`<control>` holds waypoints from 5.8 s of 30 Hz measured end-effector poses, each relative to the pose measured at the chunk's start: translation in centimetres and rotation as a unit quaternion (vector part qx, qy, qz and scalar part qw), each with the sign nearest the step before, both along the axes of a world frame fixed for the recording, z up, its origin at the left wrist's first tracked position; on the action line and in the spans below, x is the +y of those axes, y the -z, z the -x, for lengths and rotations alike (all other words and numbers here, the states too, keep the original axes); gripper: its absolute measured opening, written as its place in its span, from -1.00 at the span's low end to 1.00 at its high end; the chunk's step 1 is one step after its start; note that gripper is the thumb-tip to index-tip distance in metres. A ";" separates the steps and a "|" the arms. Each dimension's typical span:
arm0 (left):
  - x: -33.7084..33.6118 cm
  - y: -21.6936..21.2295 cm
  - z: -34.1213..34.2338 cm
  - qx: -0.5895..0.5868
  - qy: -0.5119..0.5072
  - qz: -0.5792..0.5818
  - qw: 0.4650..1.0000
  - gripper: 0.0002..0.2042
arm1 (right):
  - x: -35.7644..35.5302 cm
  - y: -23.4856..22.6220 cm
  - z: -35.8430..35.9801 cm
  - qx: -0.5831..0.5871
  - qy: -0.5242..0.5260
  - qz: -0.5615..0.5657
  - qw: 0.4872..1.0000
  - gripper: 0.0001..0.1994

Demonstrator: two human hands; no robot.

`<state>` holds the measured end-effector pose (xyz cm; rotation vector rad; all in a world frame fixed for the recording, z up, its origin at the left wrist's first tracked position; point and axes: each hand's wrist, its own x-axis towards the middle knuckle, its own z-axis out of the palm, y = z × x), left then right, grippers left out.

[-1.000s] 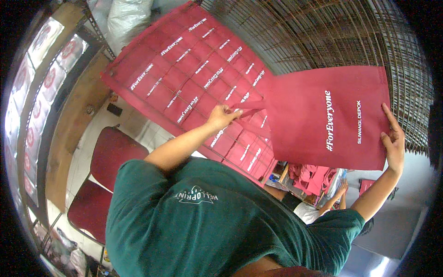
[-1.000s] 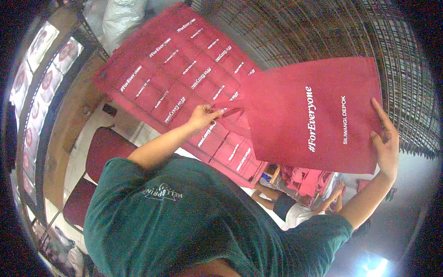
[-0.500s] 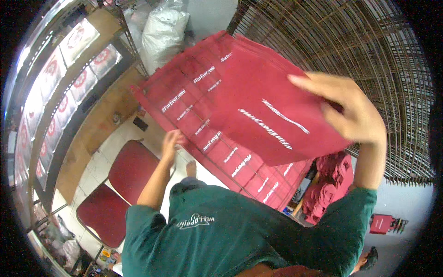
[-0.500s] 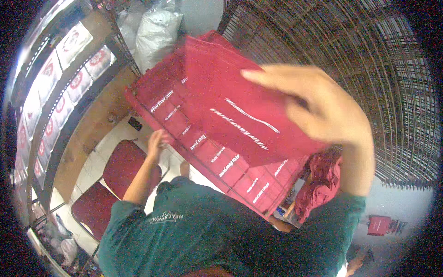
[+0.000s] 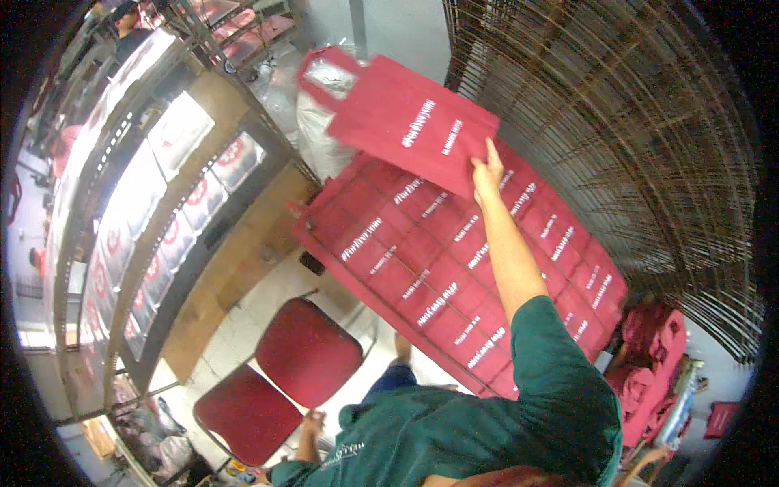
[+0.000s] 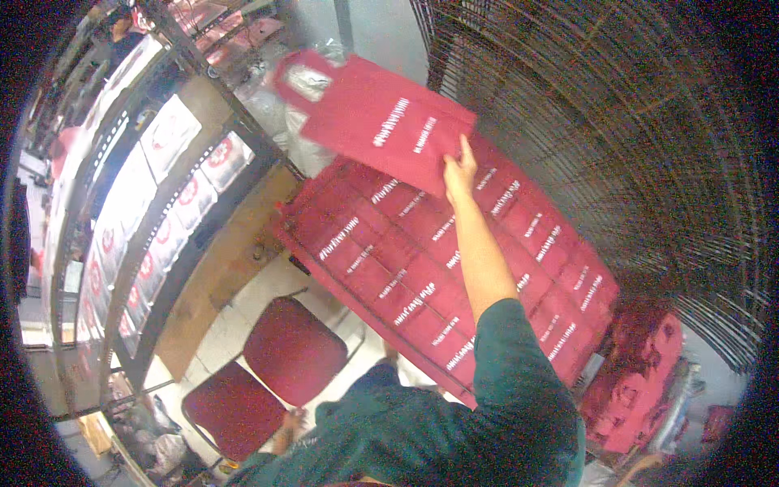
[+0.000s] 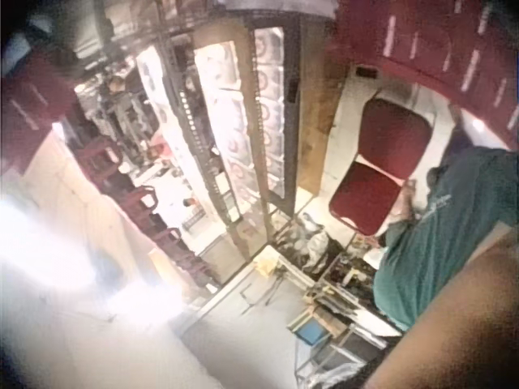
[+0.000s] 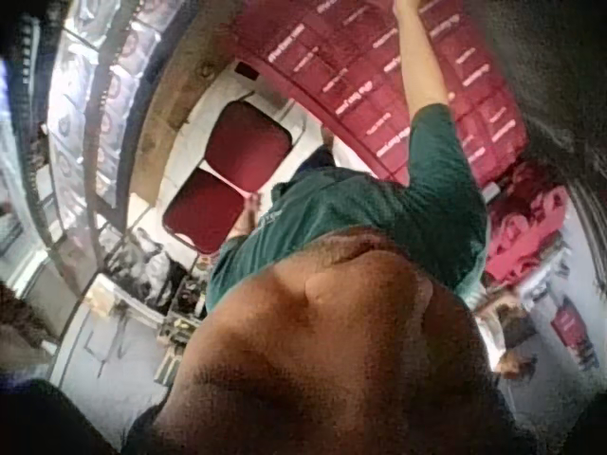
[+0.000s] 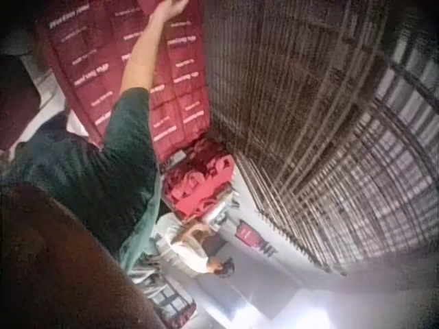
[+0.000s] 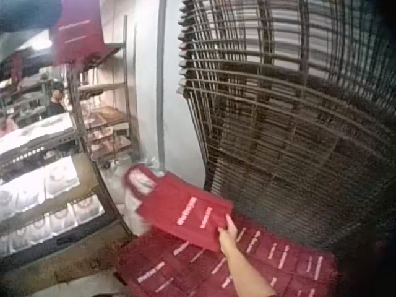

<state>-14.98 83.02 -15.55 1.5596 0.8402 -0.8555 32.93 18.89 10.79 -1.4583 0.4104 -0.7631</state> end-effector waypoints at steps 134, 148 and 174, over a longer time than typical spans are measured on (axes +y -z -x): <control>-49.8 -33.1 -22.6 -0.162 0.273 0.373 0.872 -0.65 | -7.6 -12.1 51.3 0.131 0.123 -0.264 0.947 -0.51; -42.7 -22.6 -31.7 -0.250 0.153 0.207 0.934 -0.36 | -17.4 4.9 24.8 0.060 0.289 -0.101 0.950 -0.59; -19.9 -11.5 -18.0 -0.002 0.177 -0.003 0.984 -0.54 | -21.1 12.6 21.3 0.165 0.321 -0.013 0.933 -0.66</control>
